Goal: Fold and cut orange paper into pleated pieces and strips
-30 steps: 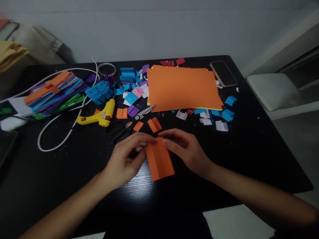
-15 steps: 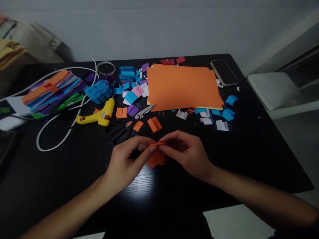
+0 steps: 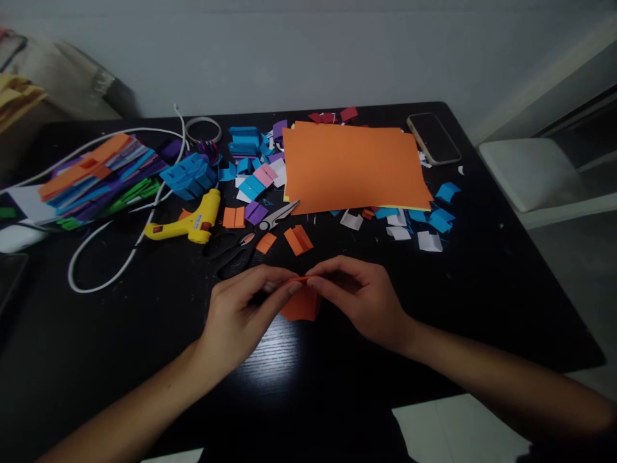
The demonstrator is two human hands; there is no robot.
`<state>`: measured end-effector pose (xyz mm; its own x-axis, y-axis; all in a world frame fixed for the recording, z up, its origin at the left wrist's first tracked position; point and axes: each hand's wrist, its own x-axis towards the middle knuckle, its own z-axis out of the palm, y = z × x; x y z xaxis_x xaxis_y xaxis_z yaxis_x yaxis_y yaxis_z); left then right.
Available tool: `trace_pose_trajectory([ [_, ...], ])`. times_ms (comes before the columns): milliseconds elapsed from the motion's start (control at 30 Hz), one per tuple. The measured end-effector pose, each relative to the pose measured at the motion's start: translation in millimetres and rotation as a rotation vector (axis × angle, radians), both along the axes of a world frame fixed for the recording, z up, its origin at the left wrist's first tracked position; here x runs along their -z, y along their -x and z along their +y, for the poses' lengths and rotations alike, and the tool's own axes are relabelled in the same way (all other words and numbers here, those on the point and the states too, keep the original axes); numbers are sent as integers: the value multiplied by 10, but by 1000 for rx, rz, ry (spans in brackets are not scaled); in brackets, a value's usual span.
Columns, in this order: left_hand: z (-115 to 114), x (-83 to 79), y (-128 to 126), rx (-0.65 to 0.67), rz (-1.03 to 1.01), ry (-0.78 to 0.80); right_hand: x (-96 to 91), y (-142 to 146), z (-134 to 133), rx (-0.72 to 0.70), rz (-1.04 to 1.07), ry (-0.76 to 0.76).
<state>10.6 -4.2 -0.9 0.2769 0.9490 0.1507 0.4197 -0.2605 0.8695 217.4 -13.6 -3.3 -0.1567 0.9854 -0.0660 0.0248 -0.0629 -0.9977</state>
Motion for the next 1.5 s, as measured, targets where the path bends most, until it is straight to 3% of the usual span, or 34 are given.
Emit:
trace_pose_trajectory([
  [267,7,-37,-35,-39,-165,227,-10,1,-17,2,7,-26],
  [400,13,-38,-47,-56,-190,260,9,4,-14,10,11,-16],
  [1067,-6,-41,-28,-31,-128,155,6,18,-21,33,25,-23],
  [1500,-11,-25,-33,36,-51,-34,10,21,-31,-18,24,-26],
])
